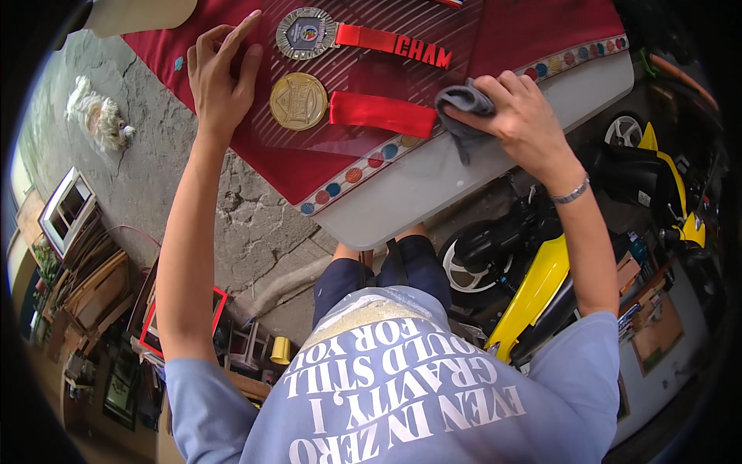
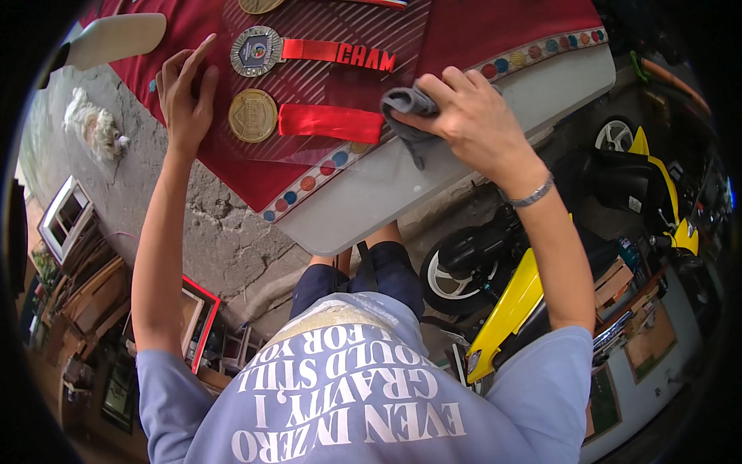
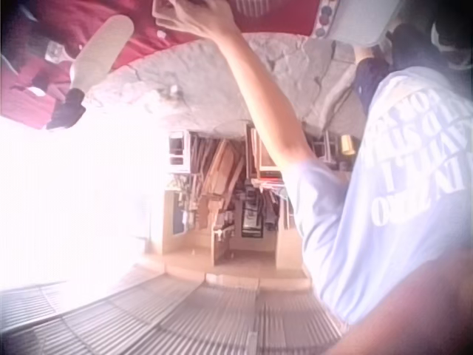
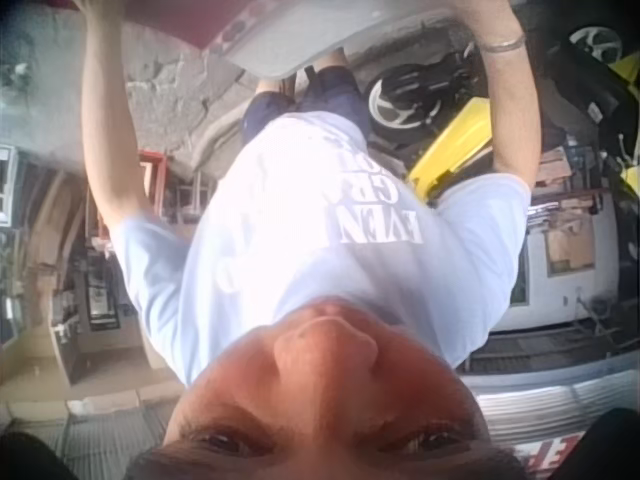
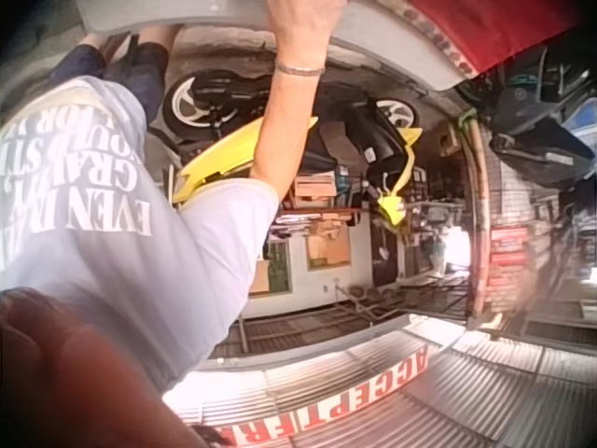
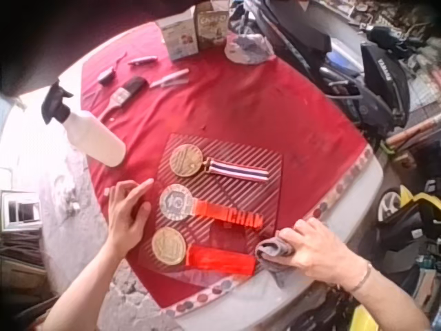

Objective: The person wipes several medals and their ribbons with a gray cloth on a table covered with a red cloth. They handle the medals one by one, wiping the surfaces and ribbons, and occasionally rearranging them on the table.

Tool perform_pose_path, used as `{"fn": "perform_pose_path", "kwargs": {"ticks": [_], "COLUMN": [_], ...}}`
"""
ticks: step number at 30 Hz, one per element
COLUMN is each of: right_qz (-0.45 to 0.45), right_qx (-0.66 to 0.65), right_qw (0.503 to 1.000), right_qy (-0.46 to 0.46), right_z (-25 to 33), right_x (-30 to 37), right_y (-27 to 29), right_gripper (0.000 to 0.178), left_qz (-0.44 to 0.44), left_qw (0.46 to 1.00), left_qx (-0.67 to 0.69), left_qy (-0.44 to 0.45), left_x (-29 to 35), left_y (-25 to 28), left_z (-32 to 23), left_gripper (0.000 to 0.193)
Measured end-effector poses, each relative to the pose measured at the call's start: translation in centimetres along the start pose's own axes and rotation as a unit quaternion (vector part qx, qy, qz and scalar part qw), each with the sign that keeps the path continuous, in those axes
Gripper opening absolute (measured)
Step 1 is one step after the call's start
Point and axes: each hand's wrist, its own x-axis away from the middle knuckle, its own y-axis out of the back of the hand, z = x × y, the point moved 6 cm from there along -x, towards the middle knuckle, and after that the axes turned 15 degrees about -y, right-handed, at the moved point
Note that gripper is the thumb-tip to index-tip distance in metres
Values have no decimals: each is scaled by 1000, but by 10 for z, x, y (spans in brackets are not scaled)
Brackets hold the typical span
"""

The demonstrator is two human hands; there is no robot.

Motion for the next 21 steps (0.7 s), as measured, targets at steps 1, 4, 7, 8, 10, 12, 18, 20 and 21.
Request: {"fn": "perform_pose_path", "kwargs": {"ticks": [1,4,7,8,10,12,18,20,21], "right_qz": [7,1,-25,-34,-29,-5,2,-13,-16], "right_qx": [12,9,-20,-34,-49,-45,-22,-27,-32], "right_qw": [1000,1000,999,998,997,998,999,999,999], "right_qy": [16,27,32,34,47,48,41,38,38], "right_z": [-4,-6,6,10,10,5,-4,2,8], "right_x": [2,-2,-17,-23,-26,-23,-9,-18,-25], "right_y": [3,20,21,18,6,0,17,19,15], "right_gripper": [47,44,42,42,42,44,44,42,42], "left_qz": [3,6,-2,-7,-10,-12,-2,6,7], "left_qw": [1000,1000,1000,1000,1000,1000,1000,1000,1000], "left_qx": [1,-3,-14,-18,-10,-4,-6,-1,-1], "left_qy": [7,16,10,6,0,-3,15,22,20], "left_x": [1,2,2,2,2,2,3,1,0], "left_y": [1,1,1,0,-2,-1,1,1,1], "left_z": [0,0,2,3,3,3,3,-1,-1], "left_gripper": [43,43,44,45,44,44,44,43,43]}}
